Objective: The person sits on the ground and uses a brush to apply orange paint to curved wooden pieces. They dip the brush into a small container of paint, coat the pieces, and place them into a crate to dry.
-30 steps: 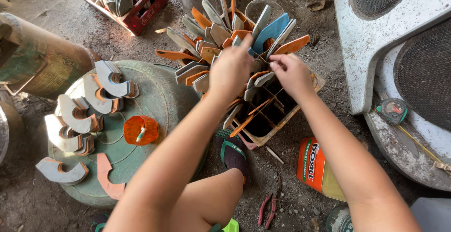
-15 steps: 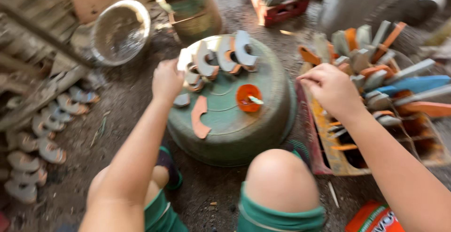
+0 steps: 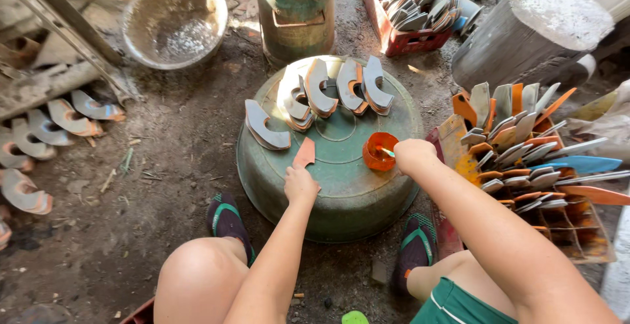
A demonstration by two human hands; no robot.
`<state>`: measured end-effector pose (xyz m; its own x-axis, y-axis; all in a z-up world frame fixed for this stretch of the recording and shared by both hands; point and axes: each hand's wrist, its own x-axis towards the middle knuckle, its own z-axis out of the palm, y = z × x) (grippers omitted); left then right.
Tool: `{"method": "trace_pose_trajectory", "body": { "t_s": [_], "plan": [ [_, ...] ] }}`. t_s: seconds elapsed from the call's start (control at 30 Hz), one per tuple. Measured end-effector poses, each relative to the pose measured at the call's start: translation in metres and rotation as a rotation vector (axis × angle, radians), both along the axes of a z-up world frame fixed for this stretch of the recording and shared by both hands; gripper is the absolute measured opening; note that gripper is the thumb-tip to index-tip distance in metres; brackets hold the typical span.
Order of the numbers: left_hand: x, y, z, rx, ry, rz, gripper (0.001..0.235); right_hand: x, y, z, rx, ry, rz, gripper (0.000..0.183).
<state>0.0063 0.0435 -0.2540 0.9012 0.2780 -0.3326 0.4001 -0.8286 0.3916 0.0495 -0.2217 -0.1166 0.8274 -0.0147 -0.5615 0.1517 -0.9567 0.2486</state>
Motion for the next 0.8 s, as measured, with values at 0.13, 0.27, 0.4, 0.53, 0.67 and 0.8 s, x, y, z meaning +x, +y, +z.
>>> {"method": "trace_pose_trajectory", "body": {
  "t_s": [0.13, 0.27, 0.4, 0.53, 0.67, 0.8],
  "plan": [
    [0.004, -0.008, 0.005, 0.115, -0.074, 0.074, 0.059, 0.003, -0.025, -0.029, 0.128, -0.195, 0.002, 0.020],
    [0.000, -0.011, 0.012, 0.090, -0.058, 0.092, 0.059, 0.010, -0.029, -0.023, 0.151, -0.217, -0.039, 0.021],
    [0.003, -0.004, 0.002, -0.068, 0.031, 0.182, 0.074, 0.015, -0.025, 0.011, 0.158, -0.250, -0.048, 0.022],
    [0.015, 0.004, -0.043, -0.312, -0.131, 0.284, 0.051, 0.009, -0.032, 0.053, 0.182, -0.142, -0.153, 0.024],
    [0.040, -0.009, -0.052, -0.963, -0.134, 0.524, 0.043, -0.008, -0.052, 0.102, 0.260, -0.214, -0.205, 0.026],
    [0.068, -0.020, 0.019, -1.221, -0.121, 0.373, 0.044, -0.031, -0.086, 0.129, 0.418, -0.250, -0.232, 0.028]
  ]
}}
